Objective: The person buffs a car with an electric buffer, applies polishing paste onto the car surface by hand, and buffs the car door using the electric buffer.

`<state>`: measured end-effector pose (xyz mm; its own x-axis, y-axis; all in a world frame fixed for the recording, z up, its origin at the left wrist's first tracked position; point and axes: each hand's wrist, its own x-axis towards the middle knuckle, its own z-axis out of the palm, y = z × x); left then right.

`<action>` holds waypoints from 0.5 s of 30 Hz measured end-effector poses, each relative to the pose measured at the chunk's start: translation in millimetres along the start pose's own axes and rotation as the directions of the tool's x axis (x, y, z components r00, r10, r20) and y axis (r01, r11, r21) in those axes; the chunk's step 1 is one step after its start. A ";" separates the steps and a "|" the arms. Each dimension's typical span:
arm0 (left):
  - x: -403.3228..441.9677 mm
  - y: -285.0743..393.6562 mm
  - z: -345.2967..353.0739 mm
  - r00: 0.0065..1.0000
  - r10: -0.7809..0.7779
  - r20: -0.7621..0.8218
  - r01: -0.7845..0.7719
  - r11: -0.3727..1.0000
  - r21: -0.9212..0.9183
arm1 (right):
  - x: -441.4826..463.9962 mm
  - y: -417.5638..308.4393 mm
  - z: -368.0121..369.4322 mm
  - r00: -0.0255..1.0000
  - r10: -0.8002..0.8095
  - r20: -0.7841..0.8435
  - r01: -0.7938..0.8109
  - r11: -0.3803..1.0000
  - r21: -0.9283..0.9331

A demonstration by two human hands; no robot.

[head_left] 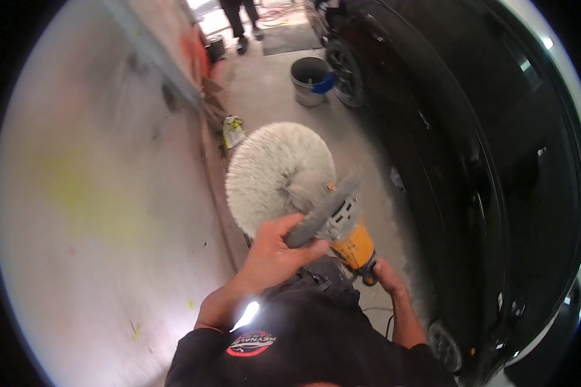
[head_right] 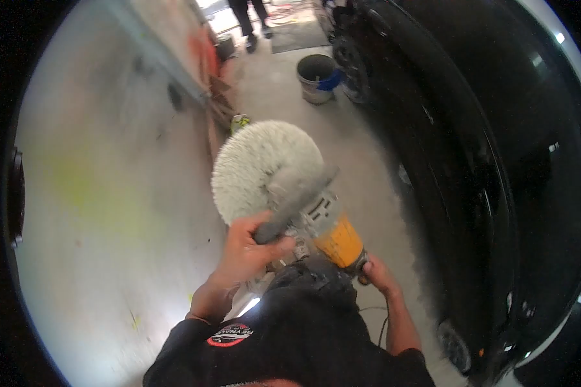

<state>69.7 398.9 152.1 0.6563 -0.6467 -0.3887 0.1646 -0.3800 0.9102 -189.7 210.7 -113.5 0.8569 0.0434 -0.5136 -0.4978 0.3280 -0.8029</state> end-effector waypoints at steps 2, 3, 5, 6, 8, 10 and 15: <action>-31.4 -6.9 -28.1 0.998 0.063 0.012 -0.062 0.993 -0.099 | -13.7 -27.7 48.1 0.989 -0.064 -0.136 0.061 0.998 -0.025; -3.2 3.8 -33.7 0.999 0.040 0.019 -0.037 0.992 -0.124 | 1.4 -55.1 36.8 0.981 -0.075 -0.178 0.072 0.997 -0.023; 25.5 8.4 -38.8 0.999 0.032 0.036 -0.028 0.992 -0.125 | 21.5 -48.2 14.0 0.951 0.031 -0.309 0.017 0.988 0.153; 33.5 8.3 -34.1 0.998 0.036 0.045 -0.032 0.995 -0.095 | 25.8 -46.2 3.1 0.930 0.084 -0.359 0.006 0.970 0.243; 79.0 19.5 -8.0 0.999 0.020 0.046 -0.018 0.999 -0.049 | 34.4 -64.3 -44.2 0.915 0.192 -0.356 -0.084 0.951 0.298; -63.0 -57.7 -32.6 0.990 0.124 0.073 -0.120 0.991 -0.056 | -35.5 21.2 57.4 0.906 0.163 -0.391 -0.066 0.966 0.249; -27.3 -27.8 -13.7 0.971 -0.185 0.149 0.177 0.982 0.064 | -11.1 75.1 69.9 0.886 0.048 -0.462 -0.010 0.996 0.084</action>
<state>57.3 436.1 139.4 0.4974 -0.6564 -0.5672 0.2306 -0.5303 0.8158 -227.3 300.8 -147.0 0.6733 -0.3818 -0.6331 -0.4932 0.4060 -0.7694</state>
